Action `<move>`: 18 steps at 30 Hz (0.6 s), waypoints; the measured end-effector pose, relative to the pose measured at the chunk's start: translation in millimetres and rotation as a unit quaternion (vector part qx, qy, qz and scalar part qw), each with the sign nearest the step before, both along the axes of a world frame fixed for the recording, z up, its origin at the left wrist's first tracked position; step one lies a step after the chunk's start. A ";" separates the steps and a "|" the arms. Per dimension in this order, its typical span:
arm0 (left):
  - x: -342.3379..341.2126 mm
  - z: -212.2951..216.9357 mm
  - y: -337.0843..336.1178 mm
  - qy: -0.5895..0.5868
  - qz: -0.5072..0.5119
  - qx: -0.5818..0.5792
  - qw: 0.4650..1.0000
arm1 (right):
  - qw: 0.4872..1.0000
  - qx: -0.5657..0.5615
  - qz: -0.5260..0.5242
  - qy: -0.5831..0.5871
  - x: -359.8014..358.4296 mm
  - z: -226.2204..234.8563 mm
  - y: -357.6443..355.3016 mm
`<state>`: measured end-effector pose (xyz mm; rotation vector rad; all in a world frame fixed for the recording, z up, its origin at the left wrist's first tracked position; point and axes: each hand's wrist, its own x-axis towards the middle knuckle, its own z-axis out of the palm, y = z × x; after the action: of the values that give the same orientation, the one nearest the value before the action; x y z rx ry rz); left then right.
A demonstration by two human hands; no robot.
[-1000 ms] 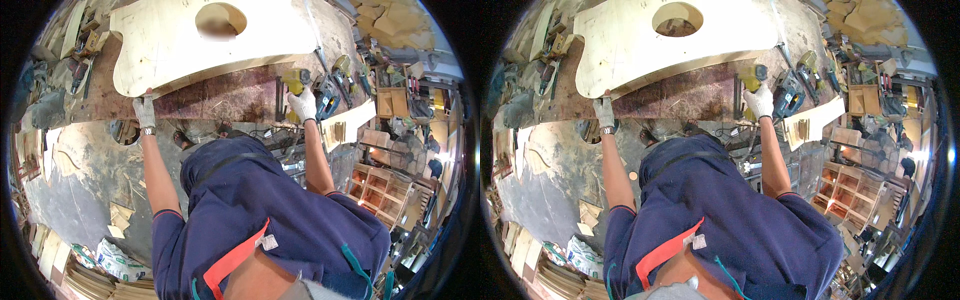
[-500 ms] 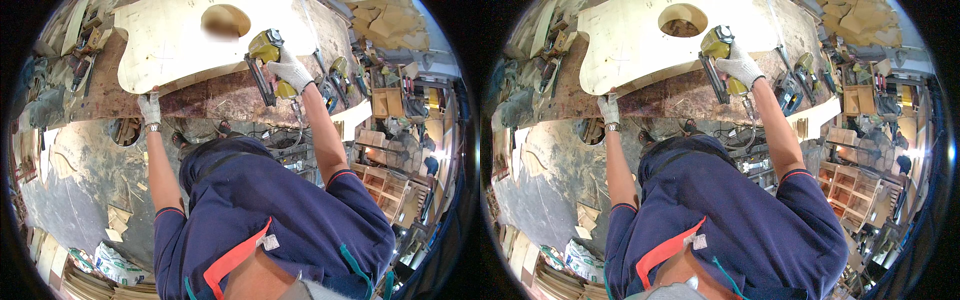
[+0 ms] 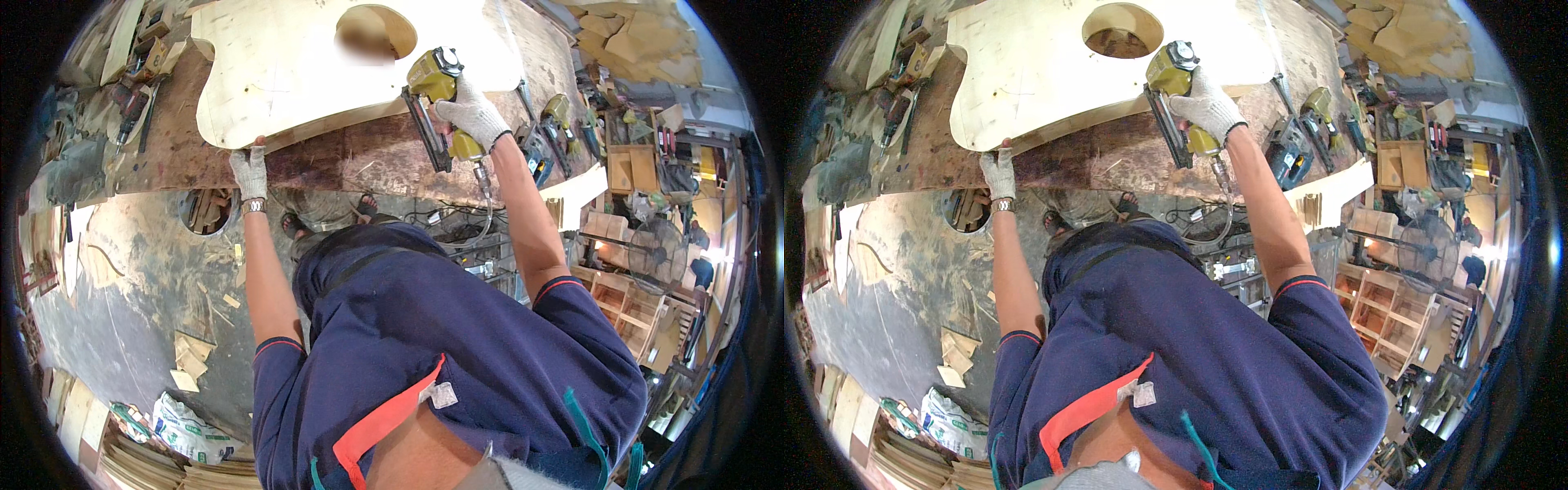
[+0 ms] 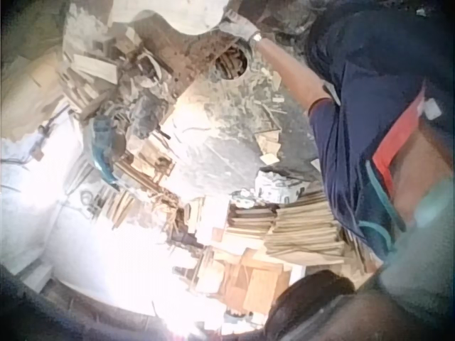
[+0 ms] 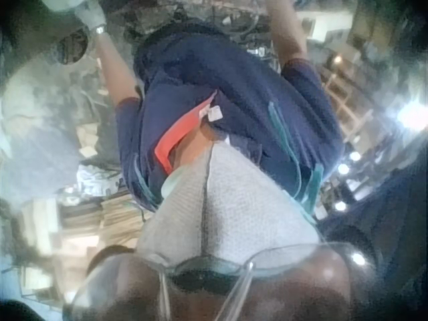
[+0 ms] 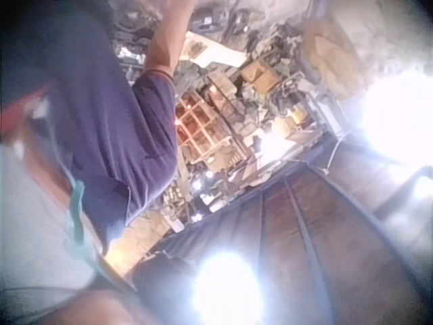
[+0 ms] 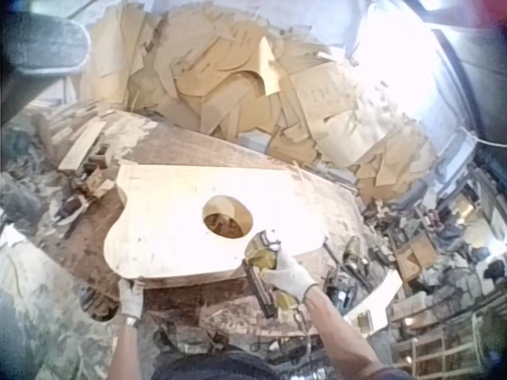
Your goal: The person uses a pneumatic nail gun to attach a thin wooden strip along the edge of a large curved wooden panel with a central hole. They repeatedly reposition the panel and fire nails along the perimeter. Later, they move to a chop saw, place a small wooden piece on the table, and adjust the blade guard.
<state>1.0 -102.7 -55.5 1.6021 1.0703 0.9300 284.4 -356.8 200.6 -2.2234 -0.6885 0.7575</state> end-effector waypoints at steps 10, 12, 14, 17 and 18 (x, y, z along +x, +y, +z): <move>-3.0 -26.9 8.1 -0.033 -0.012 0.048 0.998 | 0.999 0.022 0.036 0.015 -1.8 1.1 8.7; 0.8 -10.9 -0.7 -0.013 -0.034 0.019 0.999 | 1.000 0.019 0.021 0.011 6.3 -10.8 2.2; 7.2 13.3 -7.7 -0.062 -0.048 0.001 0.997 | 0.998 0.026 -0.007 0.055 14.8 -23.3 -6.6; 7.1 -16.4 1.0 -0.141 -0.060 -0.037 0.988 | 0.994 0.026 -0.002 0.108 3.1 -6.6 5.5; 8.1 -18.0 1.7 -0.177 -0.065 -0.122 0.975 | 0.994 0.032 -0.010 0.102 -1.6 -4.4 4.6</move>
<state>9.0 -101.0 -73.6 1.2327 0.7868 0.9152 282.8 -352.2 196.2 -2.0572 -0.5821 0.9236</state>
